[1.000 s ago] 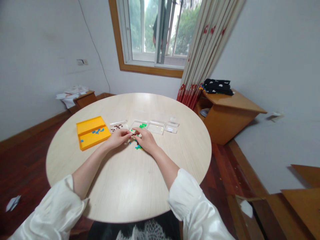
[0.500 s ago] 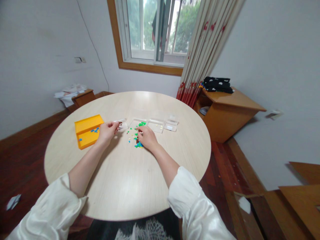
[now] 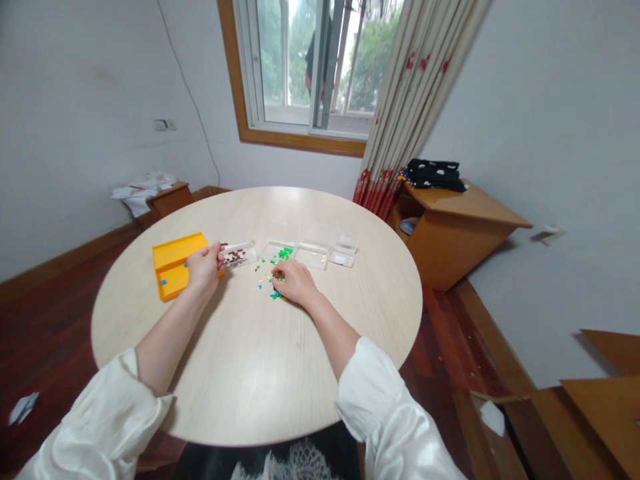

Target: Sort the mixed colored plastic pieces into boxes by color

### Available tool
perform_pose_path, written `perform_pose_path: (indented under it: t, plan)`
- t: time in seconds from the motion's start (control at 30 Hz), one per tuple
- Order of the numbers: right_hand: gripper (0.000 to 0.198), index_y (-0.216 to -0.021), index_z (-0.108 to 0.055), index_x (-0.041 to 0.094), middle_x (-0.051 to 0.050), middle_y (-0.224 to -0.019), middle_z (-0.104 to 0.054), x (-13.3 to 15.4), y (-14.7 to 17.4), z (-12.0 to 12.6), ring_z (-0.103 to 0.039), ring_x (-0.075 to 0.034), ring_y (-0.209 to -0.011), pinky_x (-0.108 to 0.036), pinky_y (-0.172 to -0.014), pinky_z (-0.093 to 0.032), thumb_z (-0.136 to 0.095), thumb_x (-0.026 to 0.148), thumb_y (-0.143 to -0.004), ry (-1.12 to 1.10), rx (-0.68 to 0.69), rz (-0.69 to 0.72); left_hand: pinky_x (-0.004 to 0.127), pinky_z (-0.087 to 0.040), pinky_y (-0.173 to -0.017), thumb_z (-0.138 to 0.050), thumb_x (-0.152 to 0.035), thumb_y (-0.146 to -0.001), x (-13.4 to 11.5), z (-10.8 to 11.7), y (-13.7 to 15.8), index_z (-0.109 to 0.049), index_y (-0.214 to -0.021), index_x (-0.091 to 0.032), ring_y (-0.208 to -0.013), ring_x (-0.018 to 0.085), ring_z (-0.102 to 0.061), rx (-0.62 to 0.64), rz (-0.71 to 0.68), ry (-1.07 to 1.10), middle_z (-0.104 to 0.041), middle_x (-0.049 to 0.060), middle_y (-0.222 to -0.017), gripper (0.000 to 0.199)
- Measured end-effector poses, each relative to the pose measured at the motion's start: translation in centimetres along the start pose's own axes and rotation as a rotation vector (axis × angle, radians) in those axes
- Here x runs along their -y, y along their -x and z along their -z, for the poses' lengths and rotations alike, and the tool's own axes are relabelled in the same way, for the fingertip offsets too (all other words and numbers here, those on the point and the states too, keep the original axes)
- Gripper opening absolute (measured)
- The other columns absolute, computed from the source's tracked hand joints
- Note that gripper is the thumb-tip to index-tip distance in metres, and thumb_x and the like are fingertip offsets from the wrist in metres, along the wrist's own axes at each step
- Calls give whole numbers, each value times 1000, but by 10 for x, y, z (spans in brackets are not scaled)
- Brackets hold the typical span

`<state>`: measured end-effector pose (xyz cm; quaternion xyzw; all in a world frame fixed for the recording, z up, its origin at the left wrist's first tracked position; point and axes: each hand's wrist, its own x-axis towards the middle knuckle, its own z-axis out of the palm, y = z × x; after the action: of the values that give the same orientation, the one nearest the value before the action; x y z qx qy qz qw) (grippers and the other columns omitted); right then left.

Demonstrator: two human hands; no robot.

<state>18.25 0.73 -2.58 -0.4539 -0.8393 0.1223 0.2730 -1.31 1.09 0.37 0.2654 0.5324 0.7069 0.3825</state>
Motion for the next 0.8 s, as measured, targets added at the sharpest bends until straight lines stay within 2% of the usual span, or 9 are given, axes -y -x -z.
perform_pose_path:
  t: [0.37, 0.8]
  plan:
    - [12, -76, -67, 18, -3, -78, -65, -4, -1, -3, -57, -16, -78, -27, -74, -43, -59, 11, -72, -28, 0, 3, 20, -22, -37, -65, -40, -69, -2, 0, 2, -51, -61, -15, -35, 5, -31, 0, -12, -1, -38, -9, -40, 30]
    - [17, -83, -66, 16, -4, -81, -65, -3, -1, -6, -57, -15, -77, -27, -76, -44, -55, 9, -73, -76, -49, 6, 19, -22, -36, -65, -39, -71, -5, 0, 5, -49, -59, -15, -33, 4, -29, 12, -27, 14, -38, -9, -38, 31]
